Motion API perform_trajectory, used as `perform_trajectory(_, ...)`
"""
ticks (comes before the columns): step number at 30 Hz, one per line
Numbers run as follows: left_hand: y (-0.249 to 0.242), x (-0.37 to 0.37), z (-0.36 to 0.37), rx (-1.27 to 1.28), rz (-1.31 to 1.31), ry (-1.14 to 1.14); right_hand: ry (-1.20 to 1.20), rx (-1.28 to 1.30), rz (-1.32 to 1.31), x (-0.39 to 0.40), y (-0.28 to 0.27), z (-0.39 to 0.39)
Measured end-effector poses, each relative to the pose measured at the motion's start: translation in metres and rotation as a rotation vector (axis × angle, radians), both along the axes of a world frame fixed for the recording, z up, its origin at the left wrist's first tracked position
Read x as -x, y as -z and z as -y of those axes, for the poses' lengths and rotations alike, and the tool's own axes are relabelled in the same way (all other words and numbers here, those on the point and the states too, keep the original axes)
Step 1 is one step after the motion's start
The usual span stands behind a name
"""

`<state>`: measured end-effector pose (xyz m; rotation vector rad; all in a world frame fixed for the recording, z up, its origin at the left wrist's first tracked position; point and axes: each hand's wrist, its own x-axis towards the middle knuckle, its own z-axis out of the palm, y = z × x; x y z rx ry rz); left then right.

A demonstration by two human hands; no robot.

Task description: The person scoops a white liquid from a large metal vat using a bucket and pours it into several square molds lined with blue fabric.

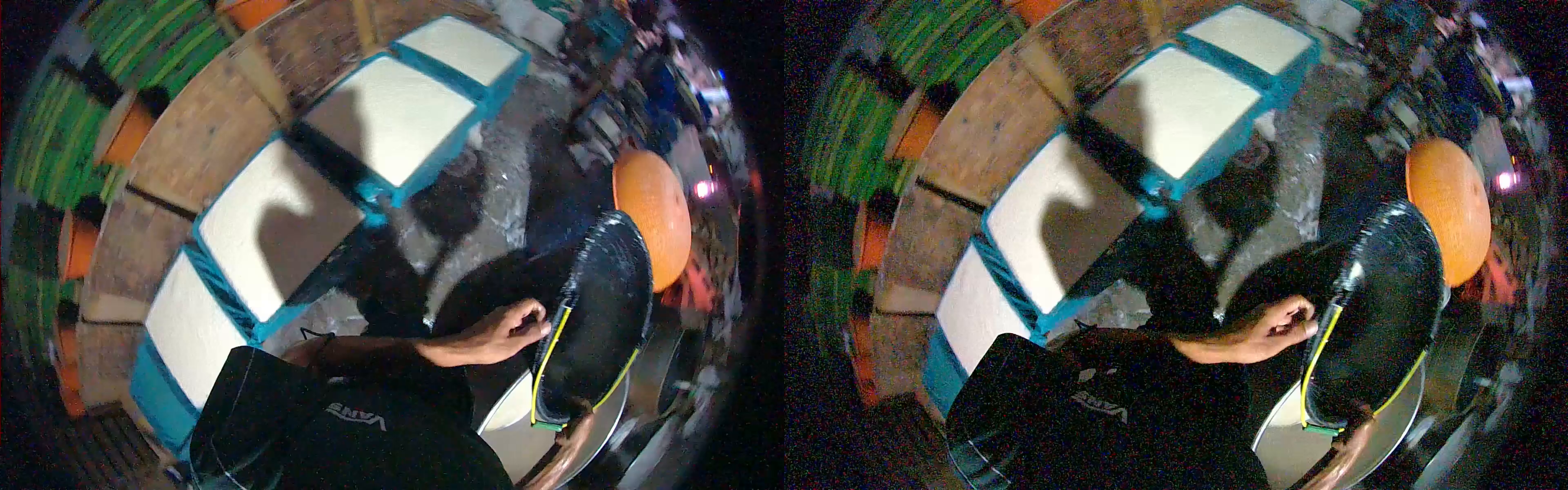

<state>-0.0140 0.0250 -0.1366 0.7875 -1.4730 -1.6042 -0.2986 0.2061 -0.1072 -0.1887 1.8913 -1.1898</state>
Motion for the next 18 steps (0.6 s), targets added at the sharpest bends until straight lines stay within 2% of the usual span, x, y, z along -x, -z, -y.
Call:
perform_trajectory(1, 0.009, 0.016, 0.004, -0.052, -0.042, 0.061, 0.073, -0.002, 0.004, 0.003, -0.004, -0.017)
perform_trajectory(3, 0.023, 0.048, 0.004, 0.116, -0.098, -0.084, 0.23, 0.072, -0.012, 0.0, -0.013, -0.045)
perform_trajectory(4, 0.038, 0.066, 0.004, 0.092, -0.024, -0.08, 0.213, 0.144, -0.105, 0.014, -0.003, -0.067)
perform_trajectory(5, 0.064, 0.084, 0.011, 0.083, 0.07, -0.025, 0.243, 0.14, -0.085, 0.03, 0.013, -0.081)
perform_trajectory(7, 0.117, 0.107, 0.014, 0.244, 0.235, 0.008, 0.395, 0.01, -0.03, 0.046, 0.051, -0.118)
perform_trajectory(8, 0.121, 0.115, 0.017, 0.167, 0.374, 0.071, 0.422, 0.027, 0.026, 0.062, 0.079, -0.132)
perform_trajectory(9, 0.132, 0.127, 0.019, 0.229, 0.426, 0.052, 0.45, 0.041, 0.081, 0.078, 0.107, -0.144)
perform_trajectory(10, 0.141, 0.138, 0.018, 0.344, 0.47, 0.083, 0.517, -0.073, 0.076, 0.052, 0.069, -0.116)
perform_trajectory(11, 0.15, 0.146, 0.018, 0.288, 0.555, 0.14, 0.543, -0.116, 0.176, 0.053, 0.056, -0.108)
perform_trajectory(12, 0.149, 0.152, 0.018, 0.264, 0.619, 0.089, 0.6, 0.1, 0.223, 0.068, 0.107, -0.132)
perform_trajectory(13, 0.154, 0.152, 0.023, 0.138, 0.715, 0.171, 0.598, 0.008, 0.297, 0.069, 0.104, -0.128)
perform_trajectory(14, 0.171, 0.153, 0.029, 0.192, 0.726, 0.16, 0.673, 0.135, 0.427, 0.07, 0.128, -0.135)
perform_trajectory(16, 0.199, 0.161, 0.036, 0.212, 0.679, 0.133, 0.766, 0.061, 0.401, 0.074, 0.191, -0.163)
perform_trajectory(17, 0.182, 0.171, 0.038, 0.117, 0.756, 0.211, 0.815, 0.066, 0.391, 0.074, 0.229, -0.18)
perform_trajectory(18, 0.179, 0.181, 0.038, 0.154, 0.718, 0.239, 0.853, -0.013, 0.354, 0.079, 0.257, -0.183)
